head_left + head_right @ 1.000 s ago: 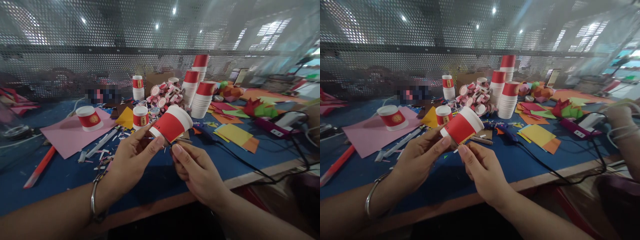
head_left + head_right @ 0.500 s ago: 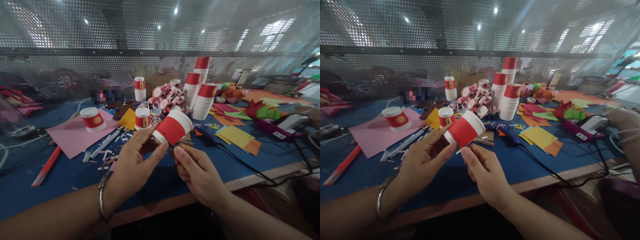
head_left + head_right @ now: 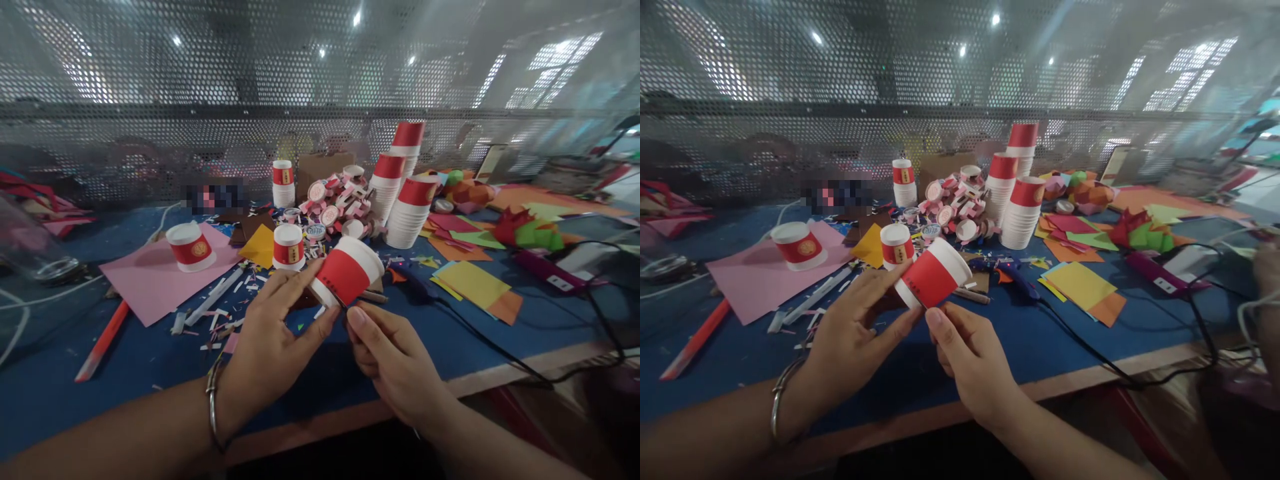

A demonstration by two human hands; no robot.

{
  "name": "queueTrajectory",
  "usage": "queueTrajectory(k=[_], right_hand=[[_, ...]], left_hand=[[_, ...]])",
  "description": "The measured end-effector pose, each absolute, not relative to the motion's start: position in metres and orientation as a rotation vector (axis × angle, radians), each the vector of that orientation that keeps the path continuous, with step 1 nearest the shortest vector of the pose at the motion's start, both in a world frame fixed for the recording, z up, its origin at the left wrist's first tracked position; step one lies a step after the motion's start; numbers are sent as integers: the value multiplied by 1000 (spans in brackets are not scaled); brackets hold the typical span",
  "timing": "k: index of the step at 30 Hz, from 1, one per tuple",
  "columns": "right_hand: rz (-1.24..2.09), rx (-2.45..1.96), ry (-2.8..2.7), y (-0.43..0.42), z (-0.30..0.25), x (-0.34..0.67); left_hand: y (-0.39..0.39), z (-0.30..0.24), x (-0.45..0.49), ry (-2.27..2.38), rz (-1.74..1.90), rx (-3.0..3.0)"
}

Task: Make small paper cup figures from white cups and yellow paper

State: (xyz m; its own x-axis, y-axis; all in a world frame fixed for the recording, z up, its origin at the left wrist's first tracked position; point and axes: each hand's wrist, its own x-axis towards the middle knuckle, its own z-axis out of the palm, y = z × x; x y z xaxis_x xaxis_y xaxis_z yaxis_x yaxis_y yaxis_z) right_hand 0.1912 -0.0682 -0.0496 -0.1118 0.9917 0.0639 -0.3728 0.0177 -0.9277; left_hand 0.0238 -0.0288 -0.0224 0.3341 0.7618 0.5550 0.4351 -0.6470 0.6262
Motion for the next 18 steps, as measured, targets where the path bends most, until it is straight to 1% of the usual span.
queueTrajectory(k=[3, 7, 12, 18], right_hand=[[1415, -854, -984, -66, -48, 191], [1429, -897, -890, -64, -49, 190], [1461, -913, -836, -65, -47, 187], [1539, -887, -908, -63, -50, 186]], left_hand=[[-28, -25, 25, 1024, 1175, 2169], [-22, -31, 27, 989, 1141, 1800], [-20, -29, 30, 851, 1039, 1494], [-27, -25, 30, 844, 968, 1356]])
